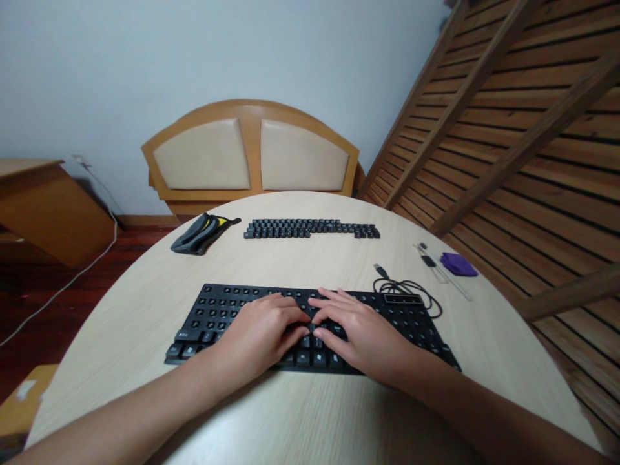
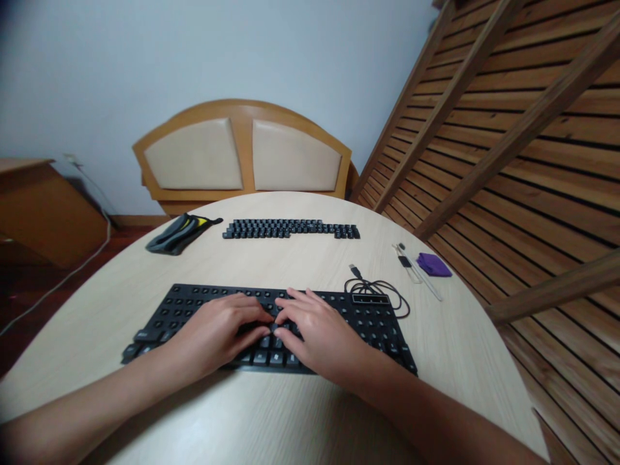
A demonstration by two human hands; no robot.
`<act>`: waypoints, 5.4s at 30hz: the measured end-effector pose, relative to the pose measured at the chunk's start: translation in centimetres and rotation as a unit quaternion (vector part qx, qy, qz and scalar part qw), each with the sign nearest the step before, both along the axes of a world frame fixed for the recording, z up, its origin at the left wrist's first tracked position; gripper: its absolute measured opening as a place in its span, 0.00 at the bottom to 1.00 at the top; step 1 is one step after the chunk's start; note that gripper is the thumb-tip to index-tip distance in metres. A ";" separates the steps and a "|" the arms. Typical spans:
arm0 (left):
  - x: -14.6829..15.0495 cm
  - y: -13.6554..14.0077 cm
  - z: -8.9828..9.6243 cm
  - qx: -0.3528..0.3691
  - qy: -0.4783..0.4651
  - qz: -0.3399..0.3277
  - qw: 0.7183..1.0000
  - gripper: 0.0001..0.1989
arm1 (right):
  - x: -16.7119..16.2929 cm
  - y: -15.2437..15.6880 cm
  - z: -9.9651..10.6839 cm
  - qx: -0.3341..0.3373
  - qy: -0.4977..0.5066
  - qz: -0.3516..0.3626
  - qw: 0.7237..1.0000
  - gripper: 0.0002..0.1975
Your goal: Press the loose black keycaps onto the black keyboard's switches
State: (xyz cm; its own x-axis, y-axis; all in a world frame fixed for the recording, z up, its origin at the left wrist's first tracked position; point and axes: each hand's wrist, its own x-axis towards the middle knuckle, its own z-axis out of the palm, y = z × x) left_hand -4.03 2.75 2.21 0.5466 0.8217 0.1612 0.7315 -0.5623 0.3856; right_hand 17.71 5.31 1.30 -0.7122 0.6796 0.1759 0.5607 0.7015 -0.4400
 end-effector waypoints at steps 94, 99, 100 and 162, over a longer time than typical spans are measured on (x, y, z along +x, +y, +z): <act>-0.6 1.2 -0.7 -0.154 -0.244 0.091 0.953 0.09 | 0.6 1.1 -1.0 0.058 0.041 0.000 0.997 0.08; -0.7 1.3 -0.5 -0.151 -0.215 0.094 0.960 0.09 | 0.6 1.1 -1.0 0.067 0.041 0.004 0.997 0.09; -0.7 1.3 -0.5 -0.151 -0.211 0.093 0.961 0.09 | 0.6 1.1 -0.9 0.069 0.045 0.009 0.997 0.09; -0.8 1.0 0.0 -0.084 -0.116 0.035 0.989 0.03 | 0.0 -0.4 -0.6 0.028 0.037 0.022 0.999 0.20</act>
